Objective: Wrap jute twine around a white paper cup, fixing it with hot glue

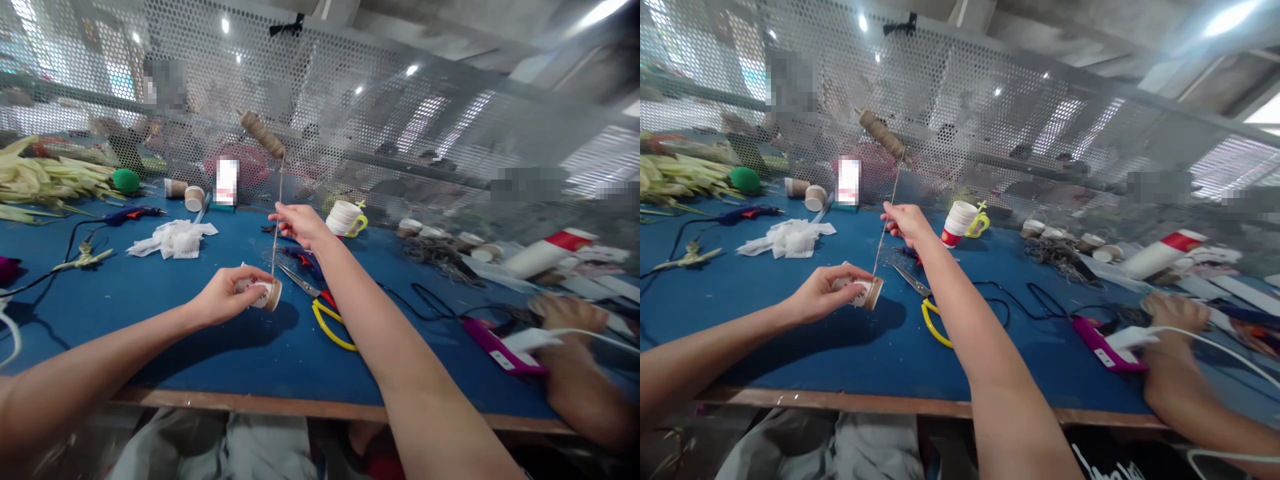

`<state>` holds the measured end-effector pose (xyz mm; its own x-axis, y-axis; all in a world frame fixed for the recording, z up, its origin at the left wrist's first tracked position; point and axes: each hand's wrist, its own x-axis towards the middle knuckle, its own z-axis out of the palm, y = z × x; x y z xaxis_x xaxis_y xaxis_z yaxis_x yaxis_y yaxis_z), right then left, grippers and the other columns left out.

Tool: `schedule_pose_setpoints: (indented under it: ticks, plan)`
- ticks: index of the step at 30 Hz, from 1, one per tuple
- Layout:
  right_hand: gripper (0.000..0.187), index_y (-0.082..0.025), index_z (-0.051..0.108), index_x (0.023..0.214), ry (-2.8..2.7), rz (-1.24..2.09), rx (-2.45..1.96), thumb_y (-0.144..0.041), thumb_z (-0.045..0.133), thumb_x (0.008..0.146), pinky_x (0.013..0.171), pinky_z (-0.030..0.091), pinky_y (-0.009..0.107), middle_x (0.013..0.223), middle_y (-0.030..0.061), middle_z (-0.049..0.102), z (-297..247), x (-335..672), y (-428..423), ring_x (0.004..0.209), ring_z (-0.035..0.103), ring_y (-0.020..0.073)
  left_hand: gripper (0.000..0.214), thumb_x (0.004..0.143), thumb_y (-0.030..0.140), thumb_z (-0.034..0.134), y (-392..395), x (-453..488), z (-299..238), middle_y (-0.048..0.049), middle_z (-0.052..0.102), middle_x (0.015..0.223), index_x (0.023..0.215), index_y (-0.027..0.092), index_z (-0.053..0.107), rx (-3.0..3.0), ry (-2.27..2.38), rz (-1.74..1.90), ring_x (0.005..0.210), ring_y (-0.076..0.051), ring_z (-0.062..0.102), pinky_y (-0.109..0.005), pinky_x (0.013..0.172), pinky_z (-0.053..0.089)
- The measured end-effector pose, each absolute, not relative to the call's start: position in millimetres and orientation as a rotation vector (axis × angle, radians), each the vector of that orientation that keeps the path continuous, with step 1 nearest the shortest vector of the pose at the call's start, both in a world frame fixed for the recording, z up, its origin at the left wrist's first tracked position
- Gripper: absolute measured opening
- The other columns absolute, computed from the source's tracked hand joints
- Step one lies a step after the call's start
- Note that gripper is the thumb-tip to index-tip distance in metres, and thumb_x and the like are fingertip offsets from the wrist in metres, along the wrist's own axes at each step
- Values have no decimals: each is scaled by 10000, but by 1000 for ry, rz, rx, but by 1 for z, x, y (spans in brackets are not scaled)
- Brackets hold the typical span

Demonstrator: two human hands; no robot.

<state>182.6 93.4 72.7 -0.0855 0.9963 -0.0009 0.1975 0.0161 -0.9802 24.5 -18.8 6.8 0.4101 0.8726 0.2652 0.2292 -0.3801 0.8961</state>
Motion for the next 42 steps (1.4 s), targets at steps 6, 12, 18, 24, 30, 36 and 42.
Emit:
schedule_pose_setpoints:
  ticks: [6, 12, 18, 24, 30, 36, 42]
  plan:
    - [155, -144, 493, 728, -1466, 975, -1286, -58, 423, 836, 365, 347, 127, 576, -18, 538, 82, 172, 116, 408, 415, 23, 306, 751, 297, 525, -20, 24, 9, -34, 606, 723, 965, 110, 638, 1851, 915, 978, 496, -70, 395, -190, 490, 324]
    - [211, -143, 542, 705, -1744, 1002, -1347, 43, 442, 708, 369, 387, 178, 450, -48, 515, 57, 172, 91, 372, 471, 65, 289, 752, 275, 531, -21, 23, 11, -56, 634, 821, 967, 112, 634, 1855, 867, 991, 564, -87, 463, -195, 541, 364]
    - [226, -144, 628, 657, -2154, 1220, -1313, 14, 470, 629, 428, 408, 200, 440, -42, 556, 41, 174, 58, 397, 497, 82, 290, 758, 290, 544, -23, 21, 11, -70, 645, 882, 976, 120, 631, 1810, 777, 988, 649, -117, 525, -200, 589, 402]
    - [181, -165, 654, 634, -2366, 1158, -1241, -63, 507, 611, 501, 394, 188, 531, -48, 594, 34, 179, 56, 501, 514, 84, 298, 749, 301, 556, -25, 21, 12, -53, 643, 839, 976, 122, 631, 1751, 747, 941, 606, -103, 514, -194, 567, 404]
    - [158, -160, 651, 604, -2288, 1157, -1268, -54, 536, 582, 499, 380, 179, 544, -46, 601, 18, 179, 57, 515, 510, 80, 310, 733, 295, 563, -26, 21, 14, -56, 621, 800, 965, 100, 633, 1746, 723, 924, 617, -110, 503, -204, 577, 403]
    - [147, -151, 573, 701, -1997, 1156, -1364, -45, 479, 662, 389, 388, 177, 510, -35, 567, 26, 185, 64, 408, 491, 71, 313, 744, 315, 555, -24, 22, 12, -57, 621, 838, 971, 113, 632, 1731, 752, 921, 620, -107, 503, -202, 584, 405]
    - [97, -156, 527, 755, -1707, 1038, -1320, -75, 494, 714, 335, 337, 152, 568, -25, 573, 53, 190, 73, 399, 447, 47, 298, 743, 307, 558, -16, 23, 7, -48, 623, 789, 962, 120, 632, 1736, 812, 968, 586, -95, 470, -192, 549, 386]
